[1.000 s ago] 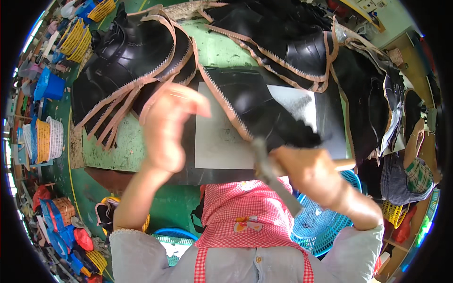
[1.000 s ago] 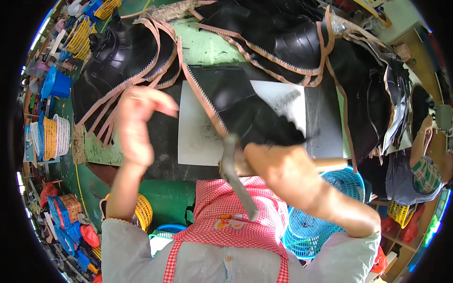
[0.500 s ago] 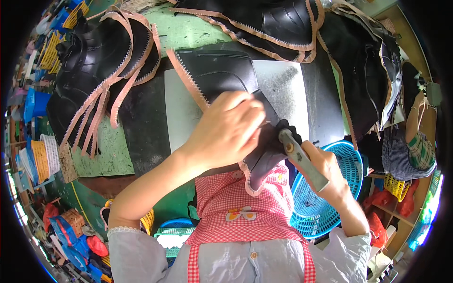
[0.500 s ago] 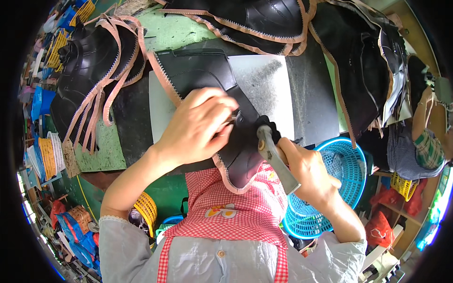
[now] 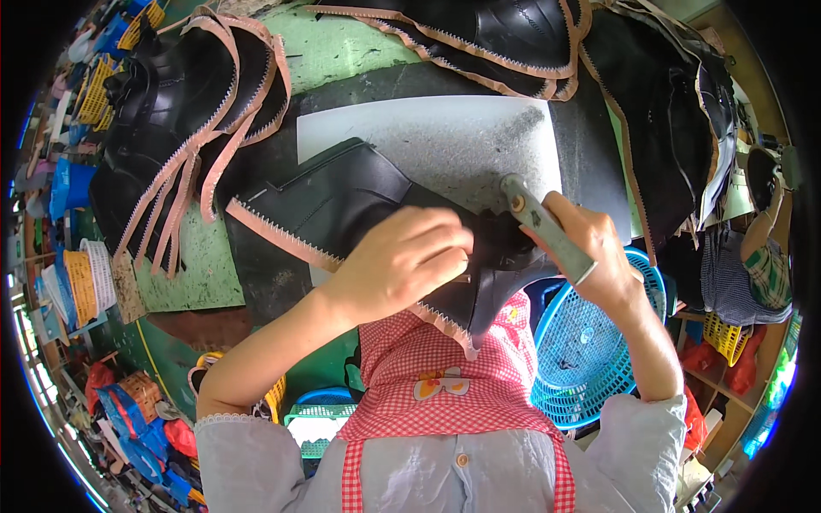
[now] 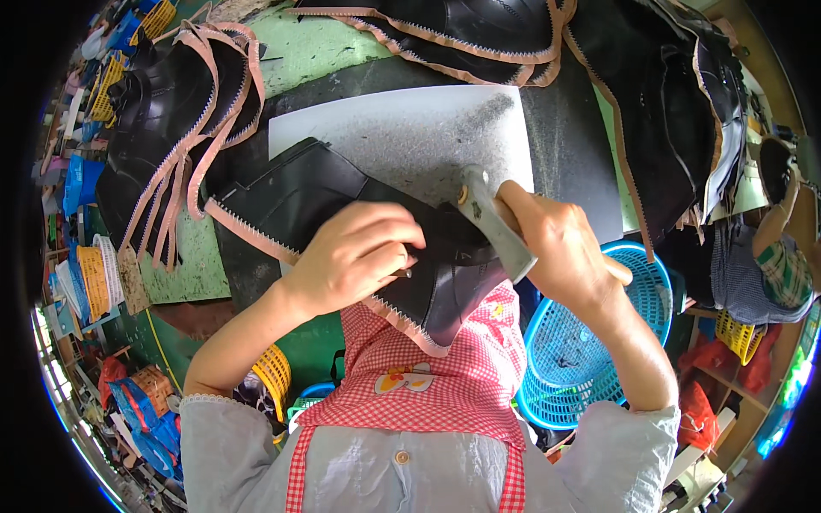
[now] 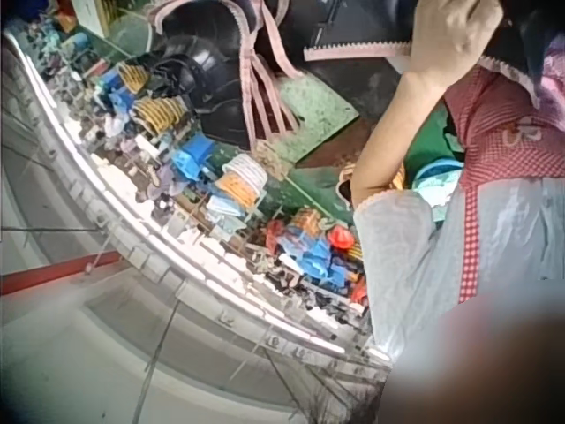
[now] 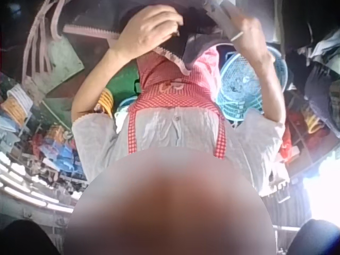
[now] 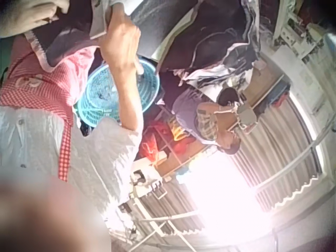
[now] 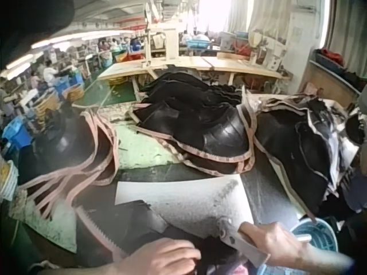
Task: Punching holes into shoe upper leather components using a manual hand punch and a hammer at a factory workbench.
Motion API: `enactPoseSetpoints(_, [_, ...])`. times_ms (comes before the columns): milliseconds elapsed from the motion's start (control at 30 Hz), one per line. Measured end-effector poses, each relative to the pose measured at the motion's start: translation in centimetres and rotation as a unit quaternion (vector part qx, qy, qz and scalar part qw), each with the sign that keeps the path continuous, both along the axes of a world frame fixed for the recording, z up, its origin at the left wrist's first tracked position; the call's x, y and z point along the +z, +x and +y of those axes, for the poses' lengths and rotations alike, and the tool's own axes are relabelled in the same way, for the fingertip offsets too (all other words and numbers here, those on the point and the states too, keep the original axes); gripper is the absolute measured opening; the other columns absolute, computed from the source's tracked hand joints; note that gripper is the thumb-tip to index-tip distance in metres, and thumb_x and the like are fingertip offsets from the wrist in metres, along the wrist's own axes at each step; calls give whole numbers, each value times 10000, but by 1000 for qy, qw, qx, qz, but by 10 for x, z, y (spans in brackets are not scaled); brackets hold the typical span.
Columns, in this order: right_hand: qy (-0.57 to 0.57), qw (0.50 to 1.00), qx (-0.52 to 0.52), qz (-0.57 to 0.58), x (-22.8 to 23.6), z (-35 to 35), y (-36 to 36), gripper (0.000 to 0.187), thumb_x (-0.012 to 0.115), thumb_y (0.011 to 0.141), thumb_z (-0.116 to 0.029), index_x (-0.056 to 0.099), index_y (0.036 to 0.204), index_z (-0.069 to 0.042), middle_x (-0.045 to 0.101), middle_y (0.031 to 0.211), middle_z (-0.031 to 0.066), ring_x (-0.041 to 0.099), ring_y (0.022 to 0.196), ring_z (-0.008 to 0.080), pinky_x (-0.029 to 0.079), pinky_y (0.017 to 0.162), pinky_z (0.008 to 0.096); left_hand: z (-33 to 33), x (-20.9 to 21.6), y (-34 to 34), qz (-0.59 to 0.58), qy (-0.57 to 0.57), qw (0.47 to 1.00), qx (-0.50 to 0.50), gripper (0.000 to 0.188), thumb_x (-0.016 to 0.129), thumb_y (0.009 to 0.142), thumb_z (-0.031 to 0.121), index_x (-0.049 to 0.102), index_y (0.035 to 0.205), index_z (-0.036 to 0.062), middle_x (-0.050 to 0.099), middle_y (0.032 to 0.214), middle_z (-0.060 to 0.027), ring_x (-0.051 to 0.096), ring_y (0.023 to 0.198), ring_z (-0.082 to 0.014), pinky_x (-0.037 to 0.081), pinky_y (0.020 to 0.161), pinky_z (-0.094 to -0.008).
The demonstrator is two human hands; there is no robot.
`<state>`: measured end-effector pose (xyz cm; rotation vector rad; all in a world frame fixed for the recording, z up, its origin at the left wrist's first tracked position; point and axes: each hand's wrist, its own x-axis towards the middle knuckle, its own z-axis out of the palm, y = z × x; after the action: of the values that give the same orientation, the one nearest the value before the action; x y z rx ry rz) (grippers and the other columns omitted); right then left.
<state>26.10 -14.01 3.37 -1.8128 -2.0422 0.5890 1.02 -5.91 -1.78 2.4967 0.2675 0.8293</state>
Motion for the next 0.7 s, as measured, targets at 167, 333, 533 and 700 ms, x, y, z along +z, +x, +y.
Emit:
enactPoseSetpoints(167, [11, 997, -49, 59, 30, -4, -12, 193, 686, 903, -147, 560, 894, 0, 482, 614, 100, 501, 501, 214, 395, 487, 345, -4, -11, 2, 13, -2, 998, 59, 216, 768, 682, 53, 584, 795, 67, 679, 980, 3, 640, 968, -208, 511, 761, -343])
enactPoseSetpoints(333, [-71, 994, -15, 77, 42, -32, -29, 258, 727, 869, -200, 567, 903, 0, 515, 657, 139, 539, 533, 314, 428, 523, 364, -2, -6, 3, 17, -14, 998, 62, 213, 774, 686, 63, 593, 797, 69, 683, 995, 4, 635, 981, -208, 509, 767, -343])
enactPoseSetpoints(533, [-168, 971, -72, 153, 21, -33, -36, 155, 633, 940, -113, 587, 977, 30, 555, 671, 160, 527, 529, 257, 410, 510, 350, 7, 10, -4, 31, -71, 996, 39, 99, 673, 811, 71, 596, 862, 36, 646, 909, -68, 609, 961, -253, 484, 804, -377])
enactPoseSetpoints(700, [-174, 970, -69, 152, 21, -35, -40, 172, 620, 952, -114, 605, 1044, 31, 577, 680, 157, 520, 528, 223, 412, 513, 337, 20, 22, 5, 22, -54, 990, 126, 80, 586, 904, 14, 602, 969, -29, 572, 981, -115, 588, 900, -258, 497, 774, -372])
